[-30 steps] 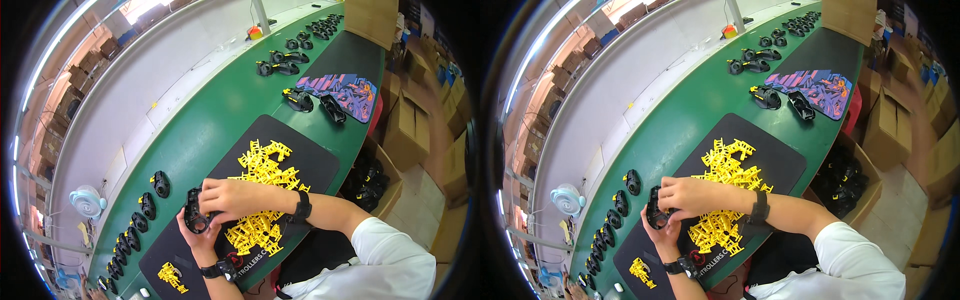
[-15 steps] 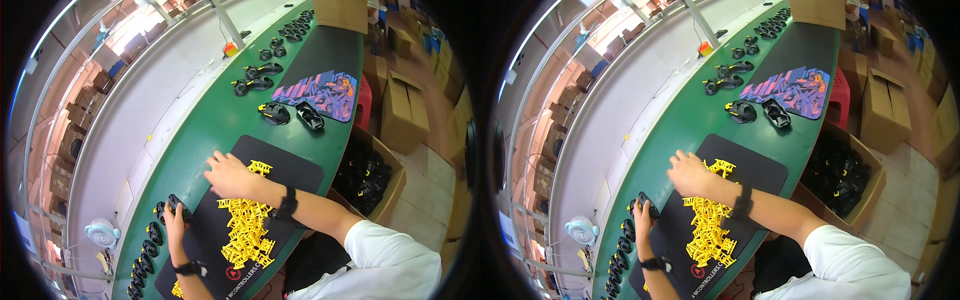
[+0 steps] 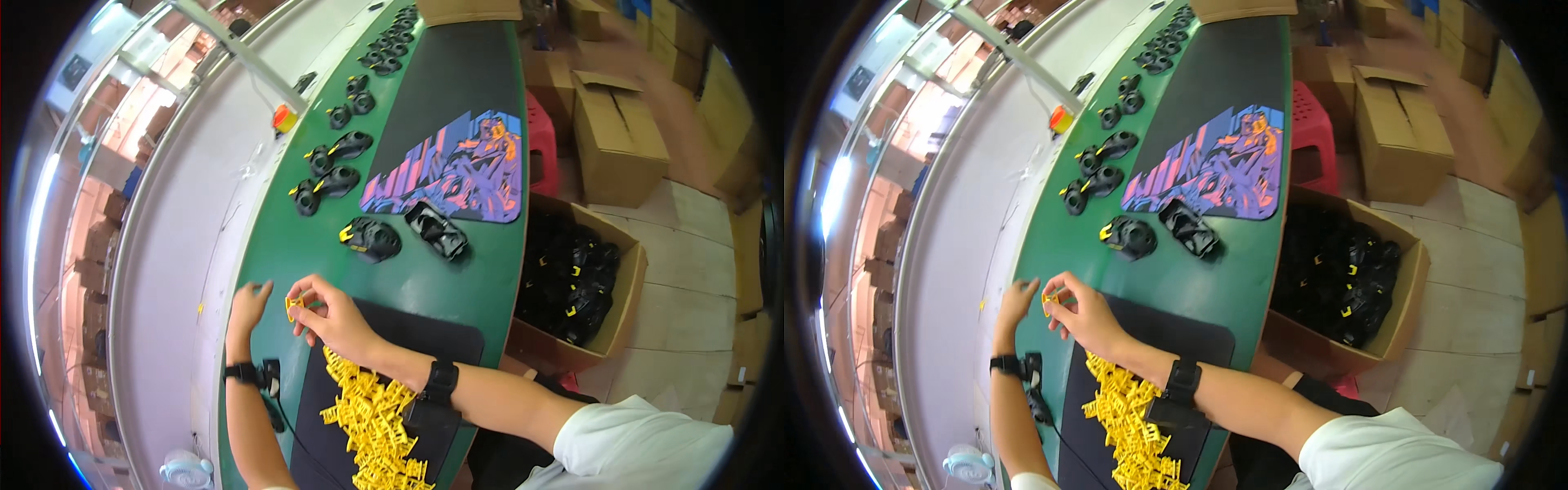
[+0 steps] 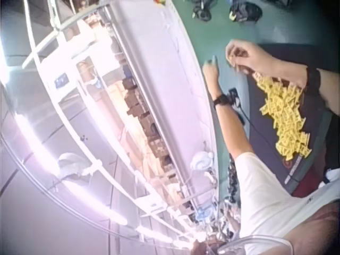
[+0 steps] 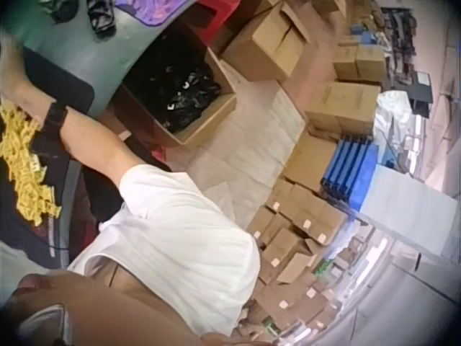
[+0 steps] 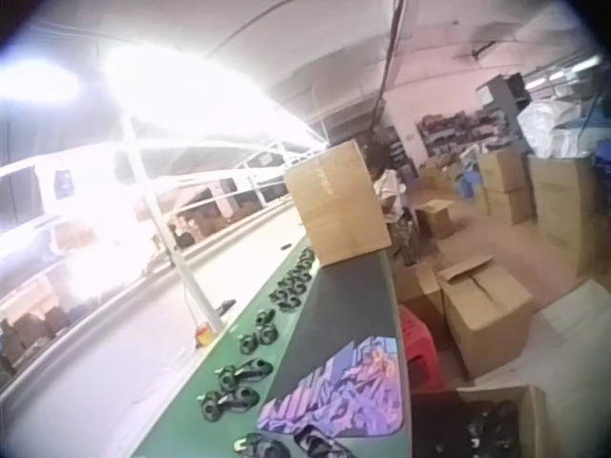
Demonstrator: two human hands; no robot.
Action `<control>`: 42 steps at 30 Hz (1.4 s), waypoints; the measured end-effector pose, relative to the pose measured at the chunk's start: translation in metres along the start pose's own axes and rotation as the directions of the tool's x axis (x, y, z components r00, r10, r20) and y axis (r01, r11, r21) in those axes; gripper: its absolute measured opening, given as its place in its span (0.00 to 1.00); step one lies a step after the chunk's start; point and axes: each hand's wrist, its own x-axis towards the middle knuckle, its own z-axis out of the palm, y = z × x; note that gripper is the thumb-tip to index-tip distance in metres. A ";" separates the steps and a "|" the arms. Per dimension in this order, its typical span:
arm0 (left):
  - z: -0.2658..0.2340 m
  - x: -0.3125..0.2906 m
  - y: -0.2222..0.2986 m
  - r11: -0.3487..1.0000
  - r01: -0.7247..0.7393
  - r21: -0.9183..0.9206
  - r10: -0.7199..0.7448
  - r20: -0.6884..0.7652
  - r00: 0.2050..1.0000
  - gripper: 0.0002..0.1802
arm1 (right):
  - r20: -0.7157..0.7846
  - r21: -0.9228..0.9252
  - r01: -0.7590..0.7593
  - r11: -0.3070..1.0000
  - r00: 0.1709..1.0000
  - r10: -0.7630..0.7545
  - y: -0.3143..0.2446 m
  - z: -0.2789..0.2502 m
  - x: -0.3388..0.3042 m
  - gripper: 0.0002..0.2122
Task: Assembling small yellow plastic components into the shells of electronic controllers on an assembly line.
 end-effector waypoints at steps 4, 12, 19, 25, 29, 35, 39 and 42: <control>0.032 0.093 0.072 0.976 -0.206 -0.073 0.154 -0.436 0.887 0.39 | -0.075 0.378 -0.180 0.908 0.972 0.224 0.029 0.004 0.005 0.11; 0.054 0.155 0.090 0.944 -0.233 -0.233 0.132 -0.381 0.915 0.32 | -0.166 0.232 -0.064 0.971 0.981 0.105 0.026 -0.005 0.003 0.12; -0.005 -0.027 0.082 -0.181 -0.111 -0.977 -0.001 -0.113 0.994 0.22 | 0.025 0.251 -0.124 0.960 0.992 0.121 0.030 -0.021 0.009 0.10; 0.038 -0.222 0.047 -0.426 -0.253 -0.868 -0.082 -0.241 0.967 0.23 | 0.429 0.063 -0.204 0.977 0.890 0.158 -0.003 0.019 -0.010 0.08; 0.076 -0.299 0.049 -0.375 -0.471 -0.798 -0.275 -0.390 0.879 0.30 | 0.508 -0.277 0.063 0.959 0.856 0.091 -0.006 0.041 -0.032 0.08; 0.099 -0.321 0.048 -0.266 -0.574 -0.774 -0.345 -0.479 0.807 0.52 | 0.552 -0.363 0.140 0.921 0.829 0.092 -0.007 0.057 -0.054 0.06; 0.100 -0.325 0.052 -0.063 -0.568 -0.821 -0.298 -0.528 0.795 0.55 | 0.591 -0.390 0.352 0.851 0.804 -0.061 -0.011 0.059 -0.061 0.05; 0.101 -0.325 0.056 -0.072 -0.581 -0.810 -0.293 -0.540 0.789 0.54 | 0.595 -0.403 0.459 0.791 0.789 -0.155 -0.010 0.061 -0.066 0.05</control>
